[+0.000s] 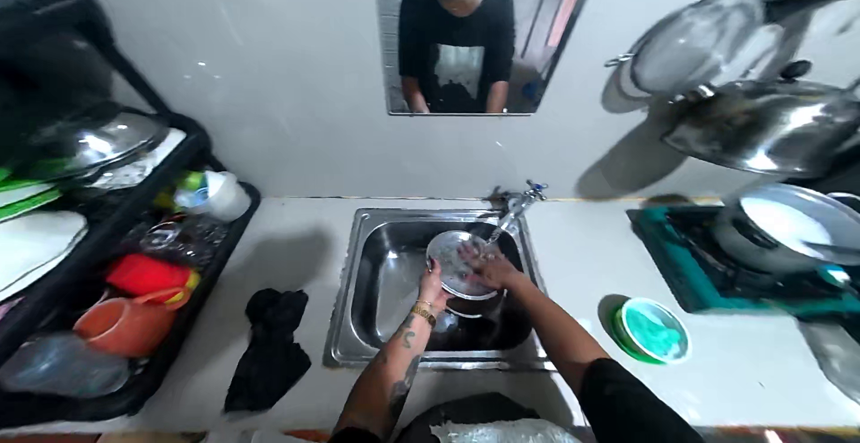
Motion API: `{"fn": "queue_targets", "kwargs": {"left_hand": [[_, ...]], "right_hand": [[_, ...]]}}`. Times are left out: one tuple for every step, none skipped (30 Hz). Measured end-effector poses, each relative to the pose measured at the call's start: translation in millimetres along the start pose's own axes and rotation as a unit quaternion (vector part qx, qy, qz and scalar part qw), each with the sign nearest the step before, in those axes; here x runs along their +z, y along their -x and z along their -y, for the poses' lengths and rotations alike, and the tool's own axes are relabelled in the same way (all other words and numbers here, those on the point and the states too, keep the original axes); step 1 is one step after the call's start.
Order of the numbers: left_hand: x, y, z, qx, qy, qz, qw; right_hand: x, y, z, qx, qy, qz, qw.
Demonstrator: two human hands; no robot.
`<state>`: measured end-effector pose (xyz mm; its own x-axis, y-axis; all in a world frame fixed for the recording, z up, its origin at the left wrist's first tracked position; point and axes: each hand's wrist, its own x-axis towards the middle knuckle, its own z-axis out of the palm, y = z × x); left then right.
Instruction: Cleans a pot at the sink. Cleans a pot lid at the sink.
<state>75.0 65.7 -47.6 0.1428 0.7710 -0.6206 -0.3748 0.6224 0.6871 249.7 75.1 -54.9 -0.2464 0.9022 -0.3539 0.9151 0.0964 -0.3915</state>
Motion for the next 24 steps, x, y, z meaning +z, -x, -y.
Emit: {"fn": "queue_targets", "kwargs": {"left_hand": [[3.0,2.1,3.3,-0.006,-0.006,0.003,1.000],[8.6,4.0,5.1,-0.007,-0.016,0.008,1.000],[14.7,4.1,5.0,-0.002,-0.024,0.008,1.000],[17.8,2.9,4.0,0.002,-0.030,0.009,1.000],[16.8,1.1,2.4,0.002,-0.034,0.009,0.999],[13.5,-1.4,0.7,0.002,-0.033,0.000,0.999],[8.2,-4.0,-0.9,0.004,-0.029,-0.007,1.000],[2.9,-5.8,-2.8,0.003,-0.019,-0.006,1.000],[0.2,-6.4,-2.9,0.001,-0.007,-0.004,1.000],[-0.6,-5.4,-0.1,-0.003,0.000,-0.003,1.000],[0.7,-2.9,4.4,-0.008,0.002,-0.001,1.000],[4.1,-0.3,8.3,-0.009,-0.001,0.007,1.000],[9.5,1.6,9.7,-0.002,-0.007,0.016,1.000],[14.5,2.4,8.4,0.007,-0.014,0.022,1.000],[16.2,1.5,6.3,0.014,-0.019,0.021,0.999],[13.8,-0.9,3.5,0.017,-0.021,0.019,0.999],[8.7,-5.3,0.6,0.019,-0.019,0.012,1.000],[3.0,-9.7,-2.5,0.024,-0.017,0.004,1.000],[-1.5,-12.7,-5.2,0.028,-0.015,0.001,0.999],[-4.2,-13.1,-6.2,0.024,-0.012,-0.002,1.000],[-6.1,-12.4,-4.6,0.016,-0.008,0.001,1.000],[-5.3,-11.4,-2.3,0.005,-0.007,0.007,1.000],[-2.9,-11.7,-0.8,-0.008,-0.008,0.019,1.000],[-0.1,-13.7,-0.5,-0.018,-0.012,0.031,0.999]], "right_hand": [[4.9,-3.7,-0.7,0.084,0.024,-0.049,0.995],[9.4,-9.5,3.3,0.136,0.029,-0.084,0.987],[12.8,-13.6,10.4,0.140,0.006,-0.104,0.985],[16.1,-12.4,18.0,0.099,-0.038,-0.097,0.990],[19.8,-8.6,22.0,0.032,-0.090,-0.063,0.993],[16.8,-2.7,24.7,-0.030,-0.127,-0.004,0.991],[11.3,0.8,22.9,-0.084,-0.135,0.053,0.986],[5.1,3.2,17.9,-0.111,-0.132,0.085,0.981],[-0.2,5.3,11.8,-0.089,-0.102,0.079,0.988],[-1.4,5.9,8.0,-0.025,-0.060,0.044,0.997],[2.6,1.4,6.9,0.058,-0.015,-0.010,0.998],[7.3,-7.7,9.4,0.130,0.013,-0.065,0.989],[9.8,-17.4,14.1,0.163,0.015,-0.108,0.981],[9.6,-22.4,21.8,0.157,-0.004,-0.126,0.979],[10.1,-21.6,29.2,0.110,-0.035,-0.115,0.987],[11.2,-16.4,33.2,0.033,-0.064,-0.078,0.994],[11.2,-10.9,32.2,-0.049,-0.088,-0.033,0.994],[9.6,-7.8,26.8,-0.110,-0.098,0.006,0.989],[6.1,-5.4,18.2,-0.124,-0.085,0.025,0.988],[2.1,-2.9,9.5,-0.085,-0.057,0.020,0.995],[1.9,-3.6,3.2,-0.009,-0.022,-0.009,1.000],[4.4,-10.0,0.2,0.077,0.012,-0.041,0.996],[6.3,-17.9,1.0,0.136,0.025,-0.063,0.988],[8.1,-22.1,5.5,0.145,0.020,-0.071,0.987]]}}
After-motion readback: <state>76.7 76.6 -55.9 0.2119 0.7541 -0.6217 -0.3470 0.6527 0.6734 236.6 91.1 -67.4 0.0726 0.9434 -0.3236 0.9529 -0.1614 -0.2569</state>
